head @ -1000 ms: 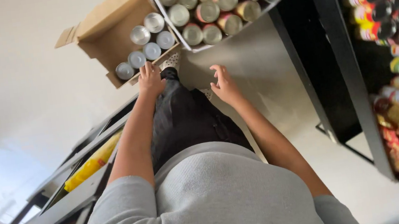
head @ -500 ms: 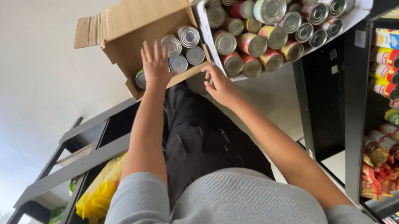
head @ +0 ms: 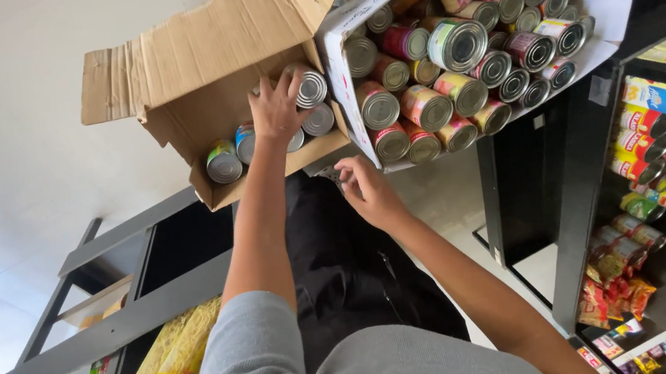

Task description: The person takes canned goods and small boxes from a cardboard box and places them onto a black metal shelf. They handle various cans and boxes, arranging them in rows on the shelf.

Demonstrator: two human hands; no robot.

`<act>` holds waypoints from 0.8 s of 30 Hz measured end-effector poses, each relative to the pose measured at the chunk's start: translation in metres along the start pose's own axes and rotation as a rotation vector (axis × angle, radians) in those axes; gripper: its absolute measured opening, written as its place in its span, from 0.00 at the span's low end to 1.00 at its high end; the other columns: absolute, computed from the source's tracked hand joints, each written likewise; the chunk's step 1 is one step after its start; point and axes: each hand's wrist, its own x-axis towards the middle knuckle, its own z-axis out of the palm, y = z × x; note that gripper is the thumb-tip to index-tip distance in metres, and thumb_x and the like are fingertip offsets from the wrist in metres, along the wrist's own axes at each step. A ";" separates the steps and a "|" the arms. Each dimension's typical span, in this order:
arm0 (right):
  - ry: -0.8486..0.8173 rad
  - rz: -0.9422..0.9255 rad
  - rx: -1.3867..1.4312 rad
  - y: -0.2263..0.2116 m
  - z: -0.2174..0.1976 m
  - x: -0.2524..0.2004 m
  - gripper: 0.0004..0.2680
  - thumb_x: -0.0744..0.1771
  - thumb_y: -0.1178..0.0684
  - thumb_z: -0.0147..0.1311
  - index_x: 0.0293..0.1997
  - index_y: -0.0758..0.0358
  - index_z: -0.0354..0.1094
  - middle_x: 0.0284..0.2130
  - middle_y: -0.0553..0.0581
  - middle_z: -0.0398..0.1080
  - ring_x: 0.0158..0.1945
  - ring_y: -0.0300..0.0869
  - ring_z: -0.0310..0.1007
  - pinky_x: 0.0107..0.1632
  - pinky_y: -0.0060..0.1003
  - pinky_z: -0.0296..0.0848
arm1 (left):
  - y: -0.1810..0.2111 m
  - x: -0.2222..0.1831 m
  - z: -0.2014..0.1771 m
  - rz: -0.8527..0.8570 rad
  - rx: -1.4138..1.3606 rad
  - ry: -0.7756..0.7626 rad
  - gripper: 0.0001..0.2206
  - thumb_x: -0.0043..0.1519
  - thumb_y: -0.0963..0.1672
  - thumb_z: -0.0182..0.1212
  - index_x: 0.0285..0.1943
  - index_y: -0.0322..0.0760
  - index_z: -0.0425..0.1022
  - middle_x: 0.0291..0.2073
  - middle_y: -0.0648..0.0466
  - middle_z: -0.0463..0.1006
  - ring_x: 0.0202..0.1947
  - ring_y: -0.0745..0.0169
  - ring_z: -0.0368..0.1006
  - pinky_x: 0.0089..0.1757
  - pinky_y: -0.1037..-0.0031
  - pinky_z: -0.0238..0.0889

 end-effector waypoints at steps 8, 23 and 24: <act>0.066 0.016 0.113 -0.022 -0.002 -0.010 0.13 0.67 0.65 0.52 0.58 0.63 0.61 0.42 0.55 0.65 0.44 0.41 0.70 0.48 0.34 0.72 | -0.017 -0.003 -0.062 -0.226 -0.103 -0.053 0.44 0.51 0.63 0.71 0.71 0.43 0.61 0.55 0.49 0.76 0.52 0.35 0.71 0.38 0.51 0.72; 0.428 -0.391 -0.058 -0.058 -0.097 -0.052 0.14 0.68 0.56 0.58 0.59 0.62 0.60 0.50 0.59 0.65 0.53 0.45 0.68 0.56 0.39 0.70 | 0.047 -0.077 -0.231 -0.190 -1.116 -0.504 0.38 0.56 0.56 0.69 0.74 0.39 0.64 0.61 0.46 0.75 0.61 0.55 0.70 0.56 0.67 0.63; 0.406 -0.428 -0.026 -0.055 -0.107 -0.060 0.18 0.68 0.52 0.60 0.62 0.64 0.57 0.53 0.61 0.64 0.55 0.45 0.67 0.57 0.40 0.70 | 0.070 -0.080 -0.244 -0.180 -1.167 -0.619 0.39 0.57 0.56 0.68 0.75 0.38 0.62 0.63 0.48 0.74 0.62 0.59 0.69 0.57 0.69 0.62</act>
